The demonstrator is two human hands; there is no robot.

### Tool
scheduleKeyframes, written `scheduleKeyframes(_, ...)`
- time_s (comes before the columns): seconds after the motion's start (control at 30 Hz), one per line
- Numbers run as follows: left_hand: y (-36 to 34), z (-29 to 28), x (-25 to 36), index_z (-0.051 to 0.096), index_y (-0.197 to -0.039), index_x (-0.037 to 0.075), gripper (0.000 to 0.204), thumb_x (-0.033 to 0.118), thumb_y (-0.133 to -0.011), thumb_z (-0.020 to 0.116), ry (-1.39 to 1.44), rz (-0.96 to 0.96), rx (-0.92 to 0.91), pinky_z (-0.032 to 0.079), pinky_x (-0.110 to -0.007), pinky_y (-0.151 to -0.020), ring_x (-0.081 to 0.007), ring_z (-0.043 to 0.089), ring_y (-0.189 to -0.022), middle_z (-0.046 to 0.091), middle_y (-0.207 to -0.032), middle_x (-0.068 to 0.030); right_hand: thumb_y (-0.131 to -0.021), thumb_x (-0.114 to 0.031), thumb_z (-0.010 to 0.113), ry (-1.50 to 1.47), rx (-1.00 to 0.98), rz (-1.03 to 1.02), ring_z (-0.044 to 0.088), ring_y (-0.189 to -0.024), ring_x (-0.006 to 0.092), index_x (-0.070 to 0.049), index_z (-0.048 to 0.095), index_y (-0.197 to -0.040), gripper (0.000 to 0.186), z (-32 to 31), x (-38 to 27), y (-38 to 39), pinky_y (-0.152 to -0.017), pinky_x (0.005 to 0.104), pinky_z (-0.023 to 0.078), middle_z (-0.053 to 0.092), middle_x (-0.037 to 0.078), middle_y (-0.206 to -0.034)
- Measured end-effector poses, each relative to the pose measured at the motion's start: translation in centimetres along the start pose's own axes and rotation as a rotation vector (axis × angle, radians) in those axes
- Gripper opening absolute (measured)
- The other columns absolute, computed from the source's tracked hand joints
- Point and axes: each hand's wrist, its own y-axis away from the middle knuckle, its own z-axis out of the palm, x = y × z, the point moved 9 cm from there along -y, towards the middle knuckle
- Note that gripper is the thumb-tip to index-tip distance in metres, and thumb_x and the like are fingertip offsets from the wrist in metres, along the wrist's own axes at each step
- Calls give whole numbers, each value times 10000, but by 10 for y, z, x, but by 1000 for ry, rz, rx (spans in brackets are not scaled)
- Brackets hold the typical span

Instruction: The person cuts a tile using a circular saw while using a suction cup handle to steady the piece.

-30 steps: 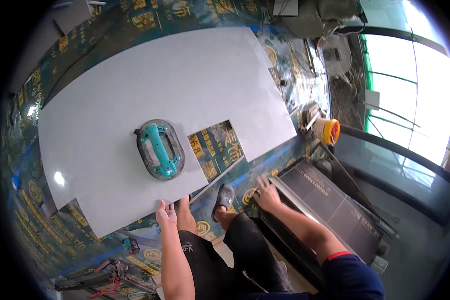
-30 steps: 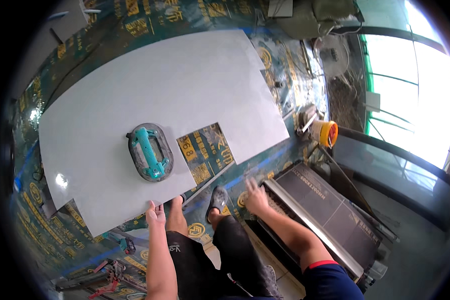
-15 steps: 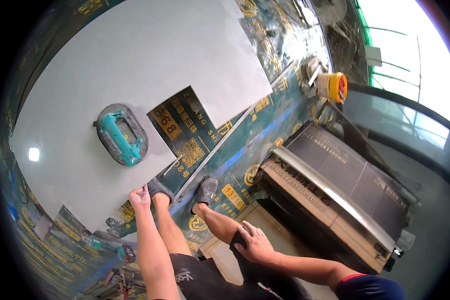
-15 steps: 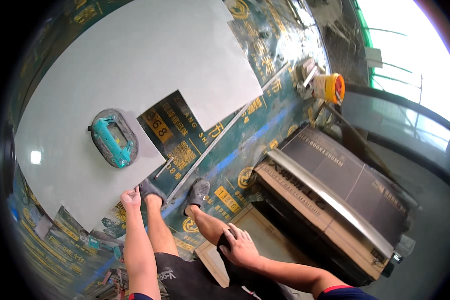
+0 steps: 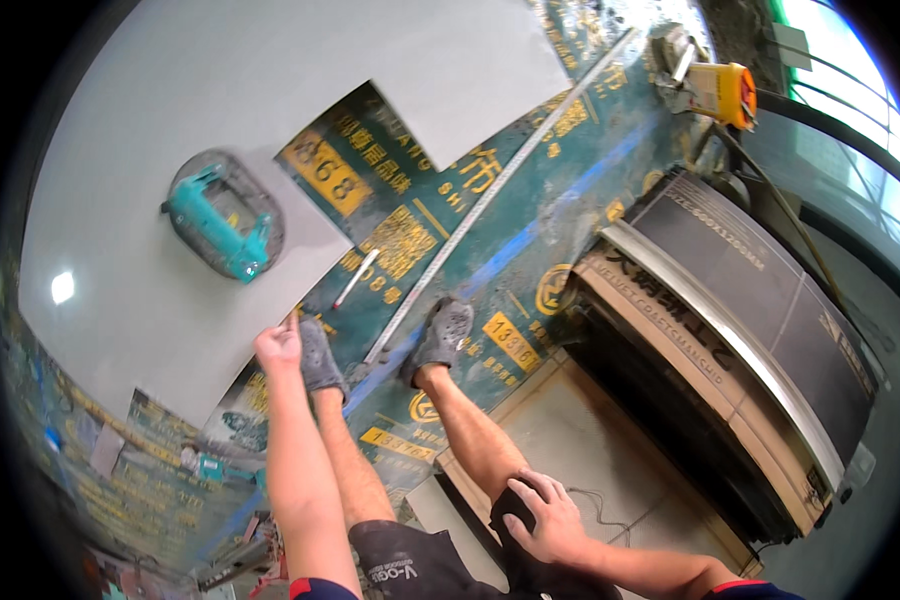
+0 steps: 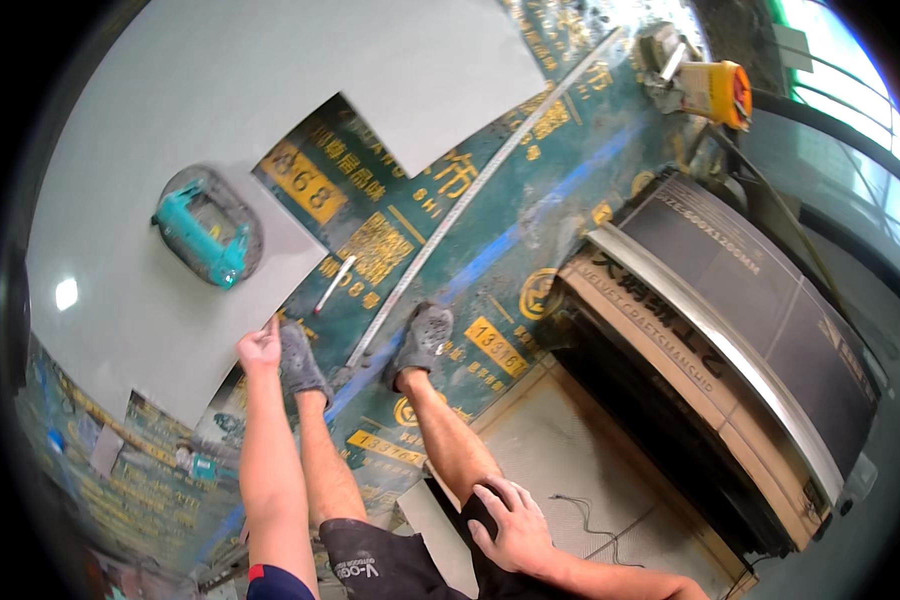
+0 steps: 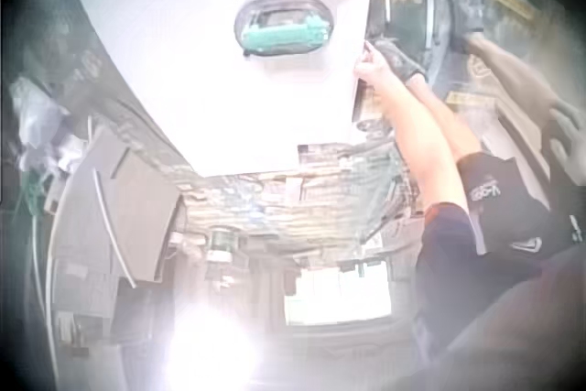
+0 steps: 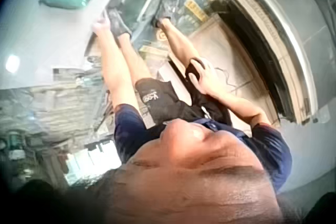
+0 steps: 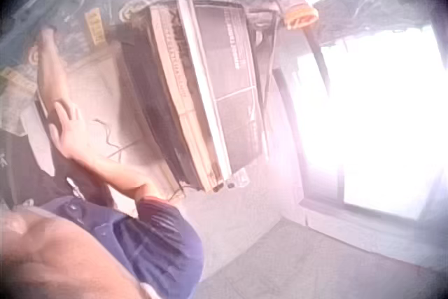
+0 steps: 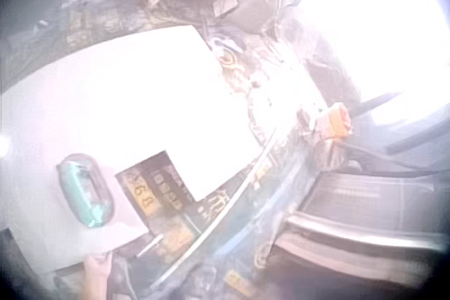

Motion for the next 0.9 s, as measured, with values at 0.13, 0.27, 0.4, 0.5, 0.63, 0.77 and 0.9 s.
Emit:
scheduleKeyframes(0.13, 21, -36, -15, 532, -1307, -17, 455, 5, -854, 487, -203, -241, -6, 528, -525, -994, -370, 604, -1217, 598, -1325, -201, -850, -272, 718, 21, 42, -64, 496, -1272, 388, -73, 581, -1338, 544, 4, -11, -2, -1078, 477, 427, 516, 161, -1404)
scheduleKeyframes(0.27, 100, -91, 0, 578, -1171, 15, 330, 138, -876, 660, -369, -120, 101, 553, -467, -944, -321, 669, -1098, 676, -1186, -162, -835, -265, 727, 96, 51, -118, 497, -1271, 391, -61, 588, -1329, 552, 3, -16, -6, -1092, 486, 401, 516, 181, -1407)
scheduleKeyframes(0.4, 194, -181, 51, 621, -978, 58, 184, 171, -856, 700, -662, -11, 258, 561, -395, -742, -255, 707, -838, 724, -914, -87, -808, -187, 738, 163, 70, -153, 470, -1309, 412, -24, 552, -1349, 596, -6, -1, -7, -1104, 487, 391, 483, 224, -1435)
scheduleKeyframes(0.5, 252, -268, 99, 645, -860, 52, 158, 195, -847, 712, -995, 188, 416, 529, -398, -638, -238, 697, -730, 699, -765, -91, -814, -167, 731, 204, -7, -146, 449, -1332, 431, -17, 521, -1380, 622, -4, 2, -13, -1119, 477, 384, 447, 254, -1461)
scheduleKeyframes(0.63, 313, -320, 143, 677, -814, 14, 227, 230, -883, 683, -1568, 259, 570, 515, -423, -636, -304, 692, -718, 706, -749, -162, -847, -172, 717, 249, -3, -212, 438, -1341, 437, -32, 497, -1415, 624, -2, -7, -8, -1113, 479, 390, 426, 256, -1480)
scheduleKeyframes(0.77, 315, -333, 199, 701, -983, 41, 329, 350, -955, 593, -1863, 191, 732, 535, -500, -782, -421, 681, -878, 717, -937, -226, -835, -155, 720, 251, -5, -187, 443, -1337, 435, -34, 505, -1408, 623, 12, -23, -4, -1112, 466, 397, 436, 257, -1467)
scheduleKeyframes(0.9, 264, -357, 247, 626, -1196, 51, 429, 407, -965, 567, -1890, 201, 665, 517, -523, -895, -420, 651, -1040, 689, -1118, -211, -828, -130, 714, 218, 17, -158, 439, -1345, 438, -19, 512, -1393, 611, 35, -40, 5, -1122, 460, 390, 441, 263, -1452)
